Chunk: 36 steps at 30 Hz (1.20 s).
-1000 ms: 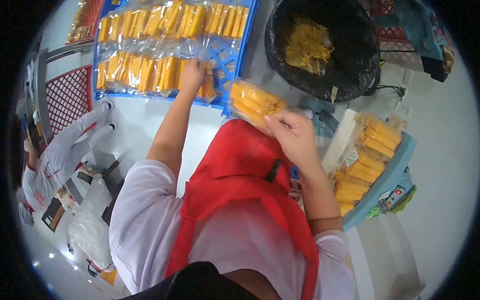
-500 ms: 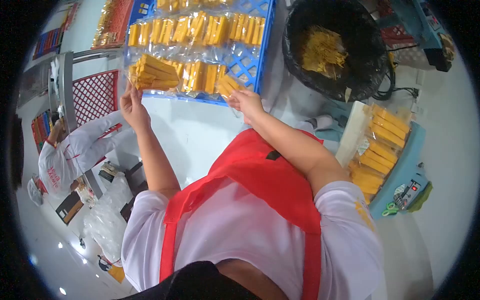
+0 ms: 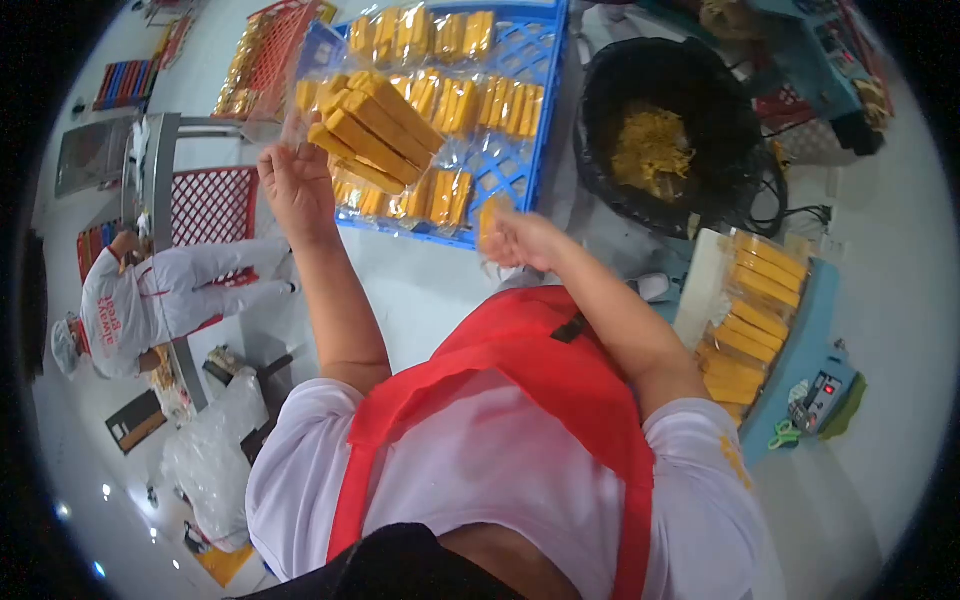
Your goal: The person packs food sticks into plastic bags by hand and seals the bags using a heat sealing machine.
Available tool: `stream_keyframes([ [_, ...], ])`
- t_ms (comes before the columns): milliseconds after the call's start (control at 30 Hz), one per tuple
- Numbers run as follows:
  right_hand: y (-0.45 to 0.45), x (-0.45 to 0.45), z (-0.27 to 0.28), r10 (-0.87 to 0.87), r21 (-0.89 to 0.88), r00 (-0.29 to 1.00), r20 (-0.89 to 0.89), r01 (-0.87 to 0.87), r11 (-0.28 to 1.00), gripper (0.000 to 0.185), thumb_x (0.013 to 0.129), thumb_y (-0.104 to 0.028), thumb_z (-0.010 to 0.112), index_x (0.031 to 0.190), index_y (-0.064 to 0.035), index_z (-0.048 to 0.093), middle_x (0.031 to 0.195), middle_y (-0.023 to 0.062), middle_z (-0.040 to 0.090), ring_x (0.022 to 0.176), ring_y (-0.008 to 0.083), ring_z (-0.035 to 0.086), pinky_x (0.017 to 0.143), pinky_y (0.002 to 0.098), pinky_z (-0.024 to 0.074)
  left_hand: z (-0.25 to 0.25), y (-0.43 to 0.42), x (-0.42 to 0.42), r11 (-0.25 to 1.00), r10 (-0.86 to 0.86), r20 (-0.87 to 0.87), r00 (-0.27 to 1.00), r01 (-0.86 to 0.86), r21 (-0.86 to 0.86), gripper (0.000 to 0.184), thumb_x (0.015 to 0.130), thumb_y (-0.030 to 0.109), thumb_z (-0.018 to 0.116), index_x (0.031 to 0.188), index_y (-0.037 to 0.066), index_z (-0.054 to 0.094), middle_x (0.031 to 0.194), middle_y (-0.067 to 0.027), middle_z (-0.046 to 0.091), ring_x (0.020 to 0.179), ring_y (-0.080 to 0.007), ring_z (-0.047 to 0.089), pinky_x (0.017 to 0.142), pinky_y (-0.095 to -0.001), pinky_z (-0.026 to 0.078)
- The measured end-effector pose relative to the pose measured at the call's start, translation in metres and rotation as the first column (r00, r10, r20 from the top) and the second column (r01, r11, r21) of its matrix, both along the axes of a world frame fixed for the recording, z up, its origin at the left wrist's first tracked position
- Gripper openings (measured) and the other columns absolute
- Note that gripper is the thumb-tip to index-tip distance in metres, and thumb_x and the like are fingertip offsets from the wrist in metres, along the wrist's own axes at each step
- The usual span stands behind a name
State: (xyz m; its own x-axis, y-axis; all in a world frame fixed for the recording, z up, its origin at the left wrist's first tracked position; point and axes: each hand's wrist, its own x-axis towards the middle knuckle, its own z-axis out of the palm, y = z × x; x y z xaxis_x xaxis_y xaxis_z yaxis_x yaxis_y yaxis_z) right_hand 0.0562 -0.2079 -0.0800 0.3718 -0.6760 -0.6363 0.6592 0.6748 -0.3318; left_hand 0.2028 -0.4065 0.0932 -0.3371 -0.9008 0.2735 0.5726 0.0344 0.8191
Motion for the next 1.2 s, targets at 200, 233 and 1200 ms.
stream_keyframes([
  [200, -0.022, -0.066, 0.103, -0.301, -0.375, 0.872, 0.387, 0.447, 0.812, 0.055, 0.083, -0.051, 0.038, 0.120, -0.0105, 0.041, 0.113, 0.0104, 0.049, 0.095, 0.0255, 0.053, 0.077, 0.0438, 0.0439, 0.036, 0.025, -0.087, 0.949, -0.301, -0.175, 0.937, 0.312, 0.038, 0.007, 0.088, 0.012, 0.044, 0.083, 0.008, 0.047, 0.110, -0.0194, 0.053, 0.070, -0.0119, 0.054, 0.066, -0.0245, 0.044],
  [233, -0.020, -0.070, 0.118, -0.310, -0.391, 0.874, 0.373, 0.451, 0.802, 0.055, 0.083, -0.051, 0.038, 0.120, -0.0105, 0.041, 0.113, 0.0104, 0.049, 0.095, 0.0255, 0.053, 0.077, 0.0438, 0.0439, 0.046, 0.030, -0.102, 0.921, -0.384, -0.071, 0.921, 0.387, 0.038, 0.010, 0.088, 0.016, 0.043, 0.091, 0.007, 0.046, 0.115, -0.0211, 0.047, 0.086, -0.0230, 0.052, 0.074, -0.0295, 0.044],
  [1200, 0.019, -0.095, 0.199, -0.530, -0.580, 0.699, 0.479, 0.706, 0.406, 0.059, 0.082, -0.053, 0.030, 0.128, -0.0160, 0.031, 0.130, 0.0115, 0.034, 0.115, 0.0330, 0.037, 0.086, 0.0549, 0.0351, 0.112, 0.078, -0.138, 0.134, 0.184, 0.642, 0.745, 0.628, -0.767, 0.066, 0.061, 0.012, 0.069, 0.122, 0.013, 0.044, 0.125, -0.0153, 0.038, 0.108, -0.0326, 0.040, 0.091, -0.0364, 0.033],
])
